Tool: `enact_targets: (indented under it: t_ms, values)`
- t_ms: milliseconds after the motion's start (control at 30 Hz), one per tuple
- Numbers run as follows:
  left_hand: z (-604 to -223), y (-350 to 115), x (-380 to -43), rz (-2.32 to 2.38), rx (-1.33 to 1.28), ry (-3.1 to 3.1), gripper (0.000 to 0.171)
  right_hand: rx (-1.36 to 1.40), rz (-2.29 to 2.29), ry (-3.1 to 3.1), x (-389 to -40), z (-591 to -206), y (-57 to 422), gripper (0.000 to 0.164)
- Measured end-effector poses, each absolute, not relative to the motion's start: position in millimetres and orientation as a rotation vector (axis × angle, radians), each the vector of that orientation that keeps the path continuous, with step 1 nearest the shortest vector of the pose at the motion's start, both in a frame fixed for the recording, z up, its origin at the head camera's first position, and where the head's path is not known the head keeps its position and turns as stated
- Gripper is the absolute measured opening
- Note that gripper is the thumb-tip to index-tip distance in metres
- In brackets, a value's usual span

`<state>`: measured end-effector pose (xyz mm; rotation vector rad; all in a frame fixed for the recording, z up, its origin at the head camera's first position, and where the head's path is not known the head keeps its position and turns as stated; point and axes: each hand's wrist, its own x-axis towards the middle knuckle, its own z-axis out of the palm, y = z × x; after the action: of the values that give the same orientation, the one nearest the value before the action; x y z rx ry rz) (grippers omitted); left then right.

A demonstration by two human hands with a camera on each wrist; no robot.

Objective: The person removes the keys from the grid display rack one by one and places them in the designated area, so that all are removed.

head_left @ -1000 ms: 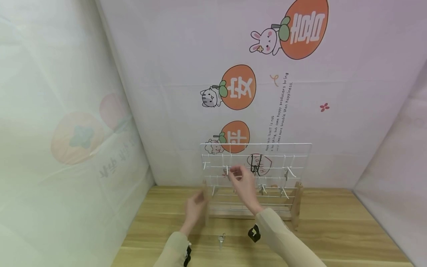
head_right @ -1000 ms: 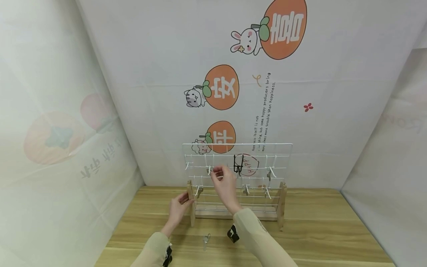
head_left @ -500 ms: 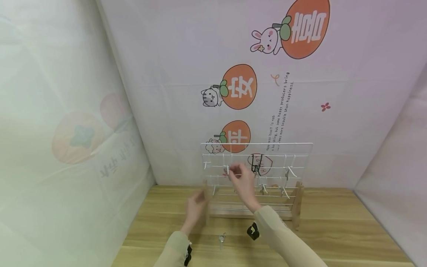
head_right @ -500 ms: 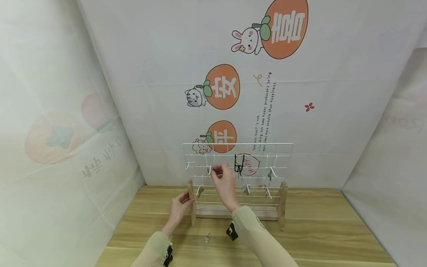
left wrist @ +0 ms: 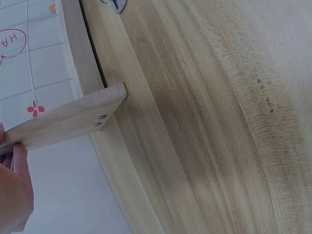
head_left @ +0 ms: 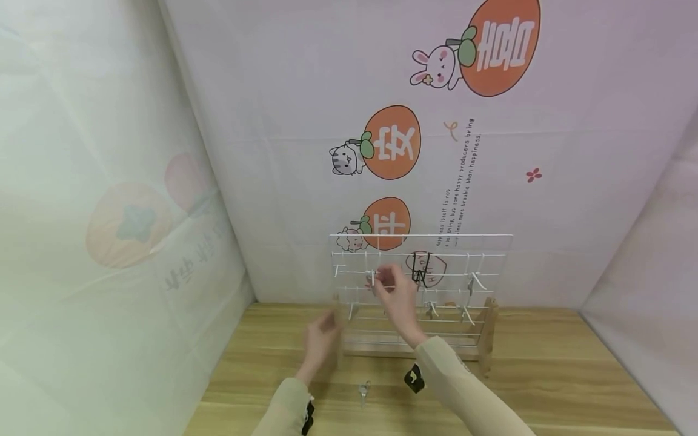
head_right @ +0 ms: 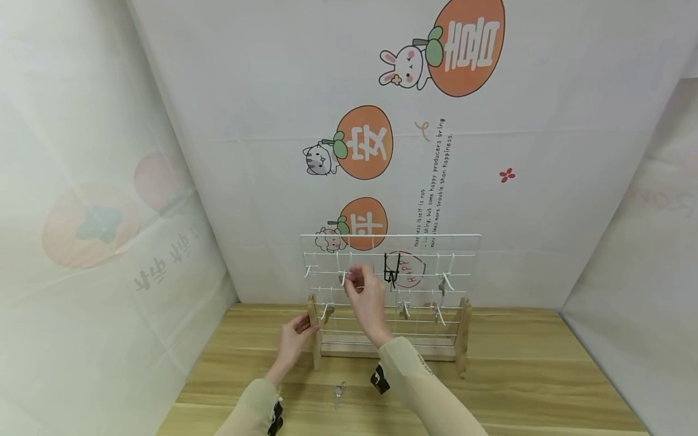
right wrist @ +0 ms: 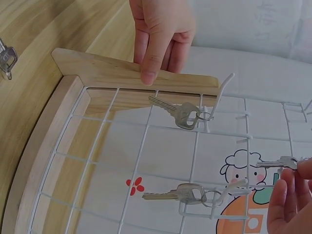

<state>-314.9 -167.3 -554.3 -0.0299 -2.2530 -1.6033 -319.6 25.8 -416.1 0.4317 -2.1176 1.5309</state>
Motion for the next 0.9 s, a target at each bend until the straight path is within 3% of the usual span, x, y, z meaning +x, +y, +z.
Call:
enact_targets:
  t_ms: [900]
  values:
    - [-553.2,-166.5,-314.3,-1.593,-0.030,-2.246,0.041,0.415,1.510,-2.168,-314.1,-418.2,27.6,0.018]
